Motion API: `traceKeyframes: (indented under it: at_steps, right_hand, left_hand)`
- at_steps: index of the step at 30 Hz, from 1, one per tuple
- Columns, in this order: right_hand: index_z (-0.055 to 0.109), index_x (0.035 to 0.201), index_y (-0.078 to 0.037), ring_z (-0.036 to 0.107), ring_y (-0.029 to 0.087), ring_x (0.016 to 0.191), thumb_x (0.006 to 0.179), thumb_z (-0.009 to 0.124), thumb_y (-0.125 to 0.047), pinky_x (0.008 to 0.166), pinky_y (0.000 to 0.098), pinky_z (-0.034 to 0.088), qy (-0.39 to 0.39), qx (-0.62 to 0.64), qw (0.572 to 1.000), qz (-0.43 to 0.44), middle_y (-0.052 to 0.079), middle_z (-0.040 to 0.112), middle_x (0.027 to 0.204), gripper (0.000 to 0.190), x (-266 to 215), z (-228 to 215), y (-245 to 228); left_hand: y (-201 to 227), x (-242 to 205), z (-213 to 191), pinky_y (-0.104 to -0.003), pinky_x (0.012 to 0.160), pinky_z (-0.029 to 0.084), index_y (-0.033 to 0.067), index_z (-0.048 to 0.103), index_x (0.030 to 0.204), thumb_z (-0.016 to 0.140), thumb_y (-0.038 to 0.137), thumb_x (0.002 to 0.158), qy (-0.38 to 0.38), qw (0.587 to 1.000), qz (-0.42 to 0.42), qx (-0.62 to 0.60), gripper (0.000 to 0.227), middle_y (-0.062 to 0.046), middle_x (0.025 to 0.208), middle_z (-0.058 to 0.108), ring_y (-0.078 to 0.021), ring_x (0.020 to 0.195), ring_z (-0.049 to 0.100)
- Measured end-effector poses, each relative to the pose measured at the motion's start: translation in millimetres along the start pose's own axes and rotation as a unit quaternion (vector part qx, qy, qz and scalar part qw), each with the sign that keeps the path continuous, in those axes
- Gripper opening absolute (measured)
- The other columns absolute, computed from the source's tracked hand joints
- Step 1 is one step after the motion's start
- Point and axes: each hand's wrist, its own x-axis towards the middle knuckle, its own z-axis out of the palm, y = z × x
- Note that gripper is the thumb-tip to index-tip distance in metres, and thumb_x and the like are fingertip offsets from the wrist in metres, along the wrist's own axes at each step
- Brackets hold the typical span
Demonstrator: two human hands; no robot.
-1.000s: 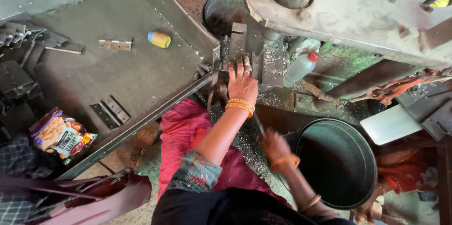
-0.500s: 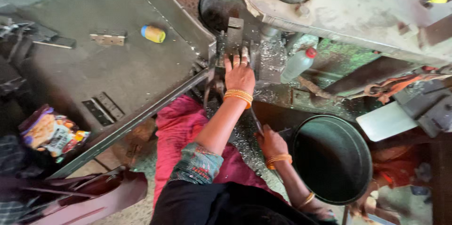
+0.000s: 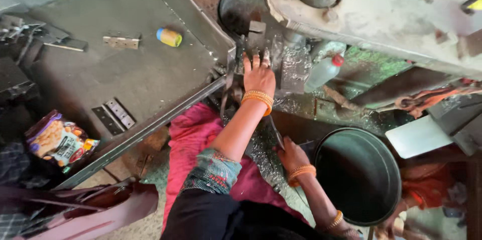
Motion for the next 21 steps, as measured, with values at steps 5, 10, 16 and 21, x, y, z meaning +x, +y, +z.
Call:
traceKeyframes:
  at_steps: [5,10,16,21]
  right_hand:
    - [0.055,0.100,-0.008,0.068,0.048,0.085,0.092,0.062,-0.047,0.072,0.0590,0.053,-0.003,-0.104,0.994,0.024,0.026,0.071,0.089,0.041,0,-4,15]
    - [0.052,0.109,-0.009,0.066,0.051,0.085,0.097,0.059,-0.042,0.073,0.0614,0.049,-0.001,-0.054,0.997,0.060,0.028,0.070,0.087,0.037,-6,22,23]
    - [0.053,0.131,-0.006,0.066,0.048,0.097,0.083,0.070,-0.039,0.071,0.0541,0.054,0.148,-0.071,0.984,-0.071,0.027,0.067,0.109,0.060,-23,5,-1]
    - [0.064,0.131,-0.004,0.067,0.040,0.103,0.095,0.075,-0.025,0.089,0.0473,0.054,0.308,-0.036,0.947,-0.088,0.018,0.068,0.115,0.042,-9,-69,-39]
  left_hand:
    - [14,8,-3,-0.061,0.124,0.005,0.0107,0.067,0.134,0.040,0.020,0.104,-0.091,0.996,-0.005,0.023,0.042,-0.004,0.164,0.037,-0.0294,0.154,0.027]
    - [15,20,-9,-0.059,0.121,0.003,0.0099,0.061,0.137,0.042,0.020,0.098,-0.033,0.999,-0.012,0.041,0.044,-0.008,0.162,0.034,-0.0290,0.149,0.028]
    - [-53,-43,-18,-0.047,0.102,0.042,0.0046,0.071,0.111,0.061,0.019,0.086,0.169,0.973,0.033,-0.154,0.030,-0.010,0.122,0.067,-0.0296,0.125,0.057]
    - [-223,-72,17,-0.047,0.084,0.051,0.0056,0.067,0.105,0.074,0.026,0.078,0.142,0.977,-0.157,-0.034,0.034,-0.014,0.101,0.069,-0.0314,0.099,0.066]
